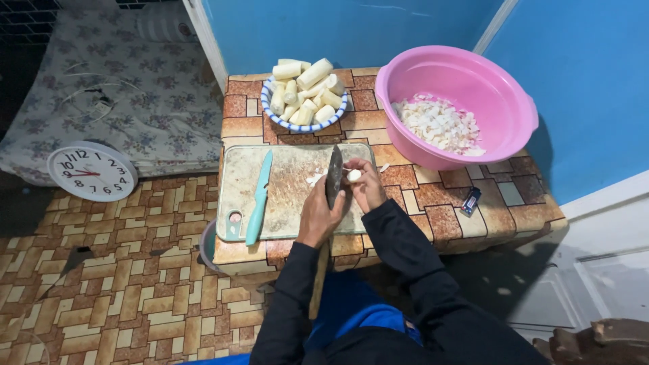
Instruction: Peeling and chopping root vegetables on a cutting board and placing them into a pink bowl.
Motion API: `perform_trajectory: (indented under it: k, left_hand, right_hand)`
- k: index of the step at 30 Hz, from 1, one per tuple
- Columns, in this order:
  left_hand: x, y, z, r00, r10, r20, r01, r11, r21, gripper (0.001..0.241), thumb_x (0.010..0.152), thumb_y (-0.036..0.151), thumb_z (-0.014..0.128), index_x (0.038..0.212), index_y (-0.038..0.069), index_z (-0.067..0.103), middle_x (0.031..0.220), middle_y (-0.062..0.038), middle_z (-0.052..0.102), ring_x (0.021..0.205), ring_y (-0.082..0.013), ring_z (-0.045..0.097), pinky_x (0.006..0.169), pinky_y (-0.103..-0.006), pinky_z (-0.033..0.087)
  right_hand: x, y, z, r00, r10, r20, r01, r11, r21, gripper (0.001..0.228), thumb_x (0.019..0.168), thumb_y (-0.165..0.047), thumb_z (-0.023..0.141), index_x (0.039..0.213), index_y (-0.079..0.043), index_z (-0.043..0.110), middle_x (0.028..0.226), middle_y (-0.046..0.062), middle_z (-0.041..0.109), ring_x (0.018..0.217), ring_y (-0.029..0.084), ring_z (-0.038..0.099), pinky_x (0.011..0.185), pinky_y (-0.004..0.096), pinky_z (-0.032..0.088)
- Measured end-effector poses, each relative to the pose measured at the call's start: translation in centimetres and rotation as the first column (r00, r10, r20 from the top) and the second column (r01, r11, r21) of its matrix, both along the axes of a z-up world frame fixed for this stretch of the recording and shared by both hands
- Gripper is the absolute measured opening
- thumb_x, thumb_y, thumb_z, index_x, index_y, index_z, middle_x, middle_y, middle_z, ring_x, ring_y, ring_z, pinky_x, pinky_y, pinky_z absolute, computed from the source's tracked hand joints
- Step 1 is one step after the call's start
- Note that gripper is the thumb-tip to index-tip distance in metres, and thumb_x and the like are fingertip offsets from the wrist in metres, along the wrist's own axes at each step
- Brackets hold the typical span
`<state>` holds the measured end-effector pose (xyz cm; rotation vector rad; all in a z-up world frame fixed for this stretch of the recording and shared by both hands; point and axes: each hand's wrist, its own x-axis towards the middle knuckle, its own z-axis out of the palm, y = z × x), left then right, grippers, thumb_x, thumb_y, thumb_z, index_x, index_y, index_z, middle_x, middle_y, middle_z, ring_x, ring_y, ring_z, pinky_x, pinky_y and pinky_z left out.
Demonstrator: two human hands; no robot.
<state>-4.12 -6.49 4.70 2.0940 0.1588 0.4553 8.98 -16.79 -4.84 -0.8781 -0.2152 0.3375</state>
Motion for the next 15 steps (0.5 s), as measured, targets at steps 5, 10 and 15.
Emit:
perform_trajectory:
  k: [5, 10, 15]
  left_hand:
    - [-0.1, 1.3, 0.2, 1.0, -0.003, -0.018, -0.002, 0.959, -0.283, 0.049, 0.087, 0.032, 0.057, 0.124, 0.001, 0.049, 0.093, -0.026, 0.06, 0.085, -0.0387, 0.061, 0.064, -0.0469, 0.052]
    - [0.7, 2.2, -1.0, 0.995, -0.097, 0.014, 0.085, 0.787, -0.612, 0.034, 0.095, 0.025, 0.045, 0.121, 0.005, 0.055, 0.056, -0.004, 0.047, 0.044, -0.0143, 0.05, 0.039, -0.0267, 0.044]
    - [1.7, 2.4, -4.1, 0.995, -0.084, 0.059, 0.102, 0.72, -0.686, 0.037, 0.097, 0.033, 0.038, 0.112, 0.006, 0.059, 0.053, -0.005, 0.044, 0.042, -0.0121, 0.045, 0.035, -0.0234, 0.038]
  right_hand:
    - [-0.3, -0.1, -0.1, 1.0, 0.014, -0.02, -0.014, 0.999, -0.031, 0.036, 0.071, 0.002, 0.045, 0.107, 0.002, 0.047, 0.102, 0.019, 0.054, 0.095, 0.027, 0.059, 0.083, 0.03, 0.052]
    - [-1.0, 0.0, 1.6, 0.997, 0.041, -0.065, -0.046, 0.996, -0.077, 0.031, 0.087, -0.004, 0.048, 0.117, 0.002, 0.044, 0.111, 0.022, 0.053, 0.098, 0.029, 0.062, 0.087, 0.031, 0.055]
    - [-0.3, 0.2, 0.7, 1.0, 0.029, 0.005, -0.028, 0.997, -0.069, 0.03, 0.088, -0.006, 0.056, 0.115, 0.001, 0.044, 0.1, 0.026, 0.06, 0.072, 0.022, 0.067, 0.055, 0.018, 0.058]
